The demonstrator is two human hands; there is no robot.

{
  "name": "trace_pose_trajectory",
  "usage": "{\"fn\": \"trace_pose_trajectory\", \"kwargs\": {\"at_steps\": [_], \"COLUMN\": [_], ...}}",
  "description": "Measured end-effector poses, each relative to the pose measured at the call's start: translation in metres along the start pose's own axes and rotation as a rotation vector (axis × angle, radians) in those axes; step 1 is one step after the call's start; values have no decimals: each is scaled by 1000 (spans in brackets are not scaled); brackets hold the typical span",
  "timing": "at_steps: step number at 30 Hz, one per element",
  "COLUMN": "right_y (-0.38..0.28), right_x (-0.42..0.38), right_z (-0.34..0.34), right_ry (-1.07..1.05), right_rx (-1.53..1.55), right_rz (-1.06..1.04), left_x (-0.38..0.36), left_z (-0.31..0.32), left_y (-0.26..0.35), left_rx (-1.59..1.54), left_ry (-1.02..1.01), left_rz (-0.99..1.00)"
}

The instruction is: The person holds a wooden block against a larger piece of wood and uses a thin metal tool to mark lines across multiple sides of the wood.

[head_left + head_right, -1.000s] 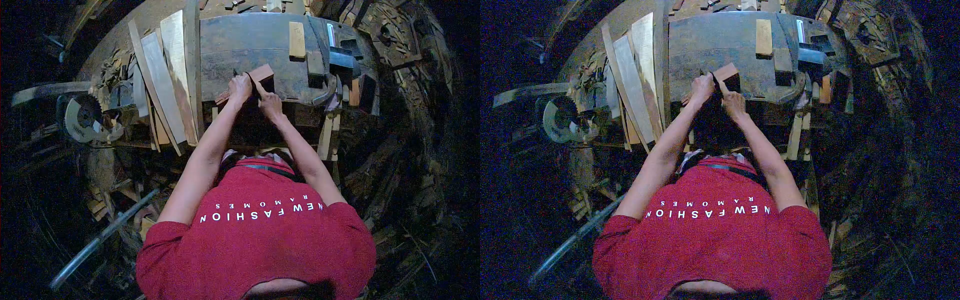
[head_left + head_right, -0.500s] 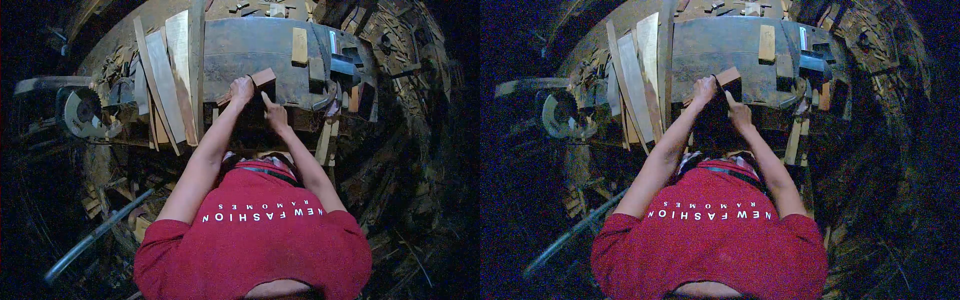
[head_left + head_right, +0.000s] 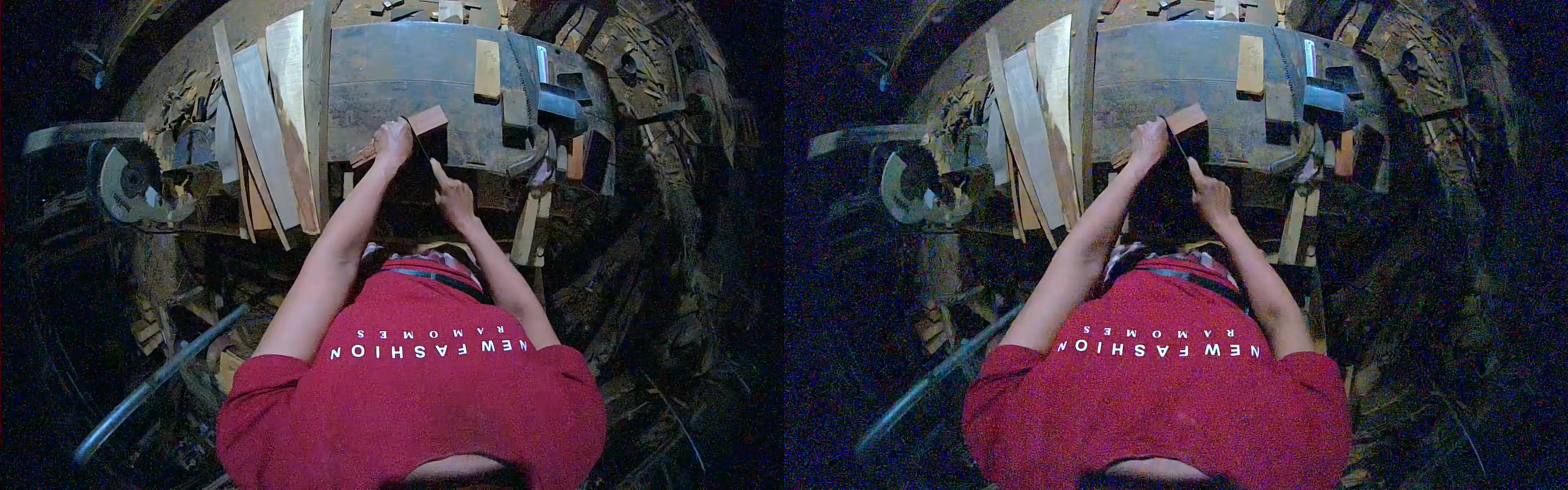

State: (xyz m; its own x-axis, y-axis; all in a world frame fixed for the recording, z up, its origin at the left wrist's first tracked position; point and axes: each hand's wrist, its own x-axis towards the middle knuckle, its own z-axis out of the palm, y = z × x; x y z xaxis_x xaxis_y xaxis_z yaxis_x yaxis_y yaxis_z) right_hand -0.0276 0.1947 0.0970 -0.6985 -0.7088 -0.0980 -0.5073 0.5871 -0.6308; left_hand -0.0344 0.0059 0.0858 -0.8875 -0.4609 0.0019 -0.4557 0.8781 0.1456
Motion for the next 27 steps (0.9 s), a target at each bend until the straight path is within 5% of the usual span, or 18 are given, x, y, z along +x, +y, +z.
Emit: {"fn": "trace_pose_trajectory", "kwargs": {"at_steps": [7, 16, 27], "right_y": [-8, 3, 2], "right_x": [64, -20, 54], "right_z": [14, -3, 20], "right_ry": [59, -31, 61], "right_rx": [-66, -10, -58], "right_rz": [-78, 28, -46], "left_x": [3, 1, 3], "left_z": [-8, -9, -9], "left_y": [1, 3, 3], "left_rx": [47, 46, 10], "left_ry": [-67, -72, -45], "left_rz": [-26, -31, -68]}}
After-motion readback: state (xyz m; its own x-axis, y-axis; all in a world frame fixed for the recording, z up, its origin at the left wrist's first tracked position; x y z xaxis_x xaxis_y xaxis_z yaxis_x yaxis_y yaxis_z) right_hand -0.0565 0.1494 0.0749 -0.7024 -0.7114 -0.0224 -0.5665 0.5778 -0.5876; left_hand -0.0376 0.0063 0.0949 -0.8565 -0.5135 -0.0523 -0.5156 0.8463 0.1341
